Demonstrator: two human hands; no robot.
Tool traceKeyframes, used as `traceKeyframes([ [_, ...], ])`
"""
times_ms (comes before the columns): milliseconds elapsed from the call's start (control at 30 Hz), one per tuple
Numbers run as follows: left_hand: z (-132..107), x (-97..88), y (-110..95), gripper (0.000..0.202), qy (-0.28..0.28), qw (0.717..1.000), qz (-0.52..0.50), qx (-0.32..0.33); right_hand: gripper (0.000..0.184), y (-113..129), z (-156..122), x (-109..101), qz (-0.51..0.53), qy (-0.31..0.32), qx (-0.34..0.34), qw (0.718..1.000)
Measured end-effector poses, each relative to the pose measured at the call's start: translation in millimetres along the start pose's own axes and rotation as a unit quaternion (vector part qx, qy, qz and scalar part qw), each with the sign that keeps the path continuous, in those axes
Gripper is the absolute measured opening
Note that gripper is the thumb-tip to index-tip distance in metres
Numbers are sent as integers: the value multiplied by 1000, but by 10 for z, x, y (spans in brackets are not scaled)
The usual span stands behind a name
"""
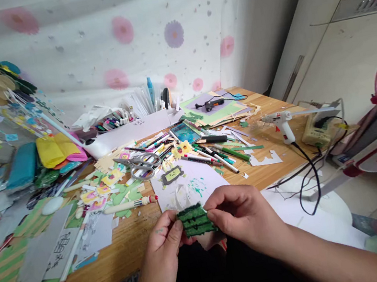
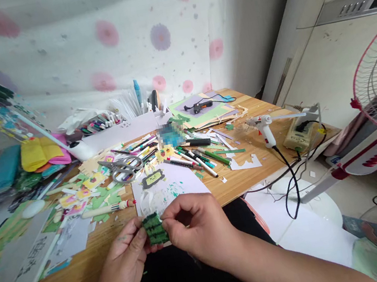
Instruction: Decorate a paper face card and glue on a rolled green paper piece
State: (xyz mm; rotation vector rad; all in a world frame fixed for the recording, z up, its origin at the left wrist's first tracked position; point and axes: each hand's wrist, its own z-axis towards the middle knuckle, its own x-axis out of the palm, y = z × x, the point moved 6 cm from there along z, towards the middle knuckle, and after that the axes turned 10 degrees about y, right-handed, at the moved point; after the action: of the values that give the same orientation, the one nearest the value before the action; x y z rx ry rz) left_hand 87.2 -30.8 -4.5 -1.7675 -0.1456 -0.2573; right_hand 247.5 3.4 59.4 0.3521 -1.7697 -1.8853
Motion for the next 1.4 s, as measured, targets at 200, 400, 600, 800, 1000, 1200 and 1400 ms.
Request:
traceKeyframes([
  [200,29,-1,14,26,7,1000,-13,18,13,-18,-15,42,14,30,-6,999],
  [400,76,-61,-60,19,-13,992,23,120,10,193,-69,100,-142,31,-116,983],
  [600,112,-4,-67,15,-3,992,19,121,14,284,-139,168,-306,8,-190,933],
  [800,106,119,-78,21,22,994,-48,97,15,157,-75,121,-110,72,-67,989],
  [1000,104,165,-77,20,29,990,-112,78,14,105,-52,120,-25,82,-25,996],
  [1200,93,180,-92,21,29,991,-112,75,13,121,-78,144,-30,88,-33,995],
  [1400,93,180,-89,26,23,991,-109,71,11,143,-67,118,-58,84,-49,994],
])
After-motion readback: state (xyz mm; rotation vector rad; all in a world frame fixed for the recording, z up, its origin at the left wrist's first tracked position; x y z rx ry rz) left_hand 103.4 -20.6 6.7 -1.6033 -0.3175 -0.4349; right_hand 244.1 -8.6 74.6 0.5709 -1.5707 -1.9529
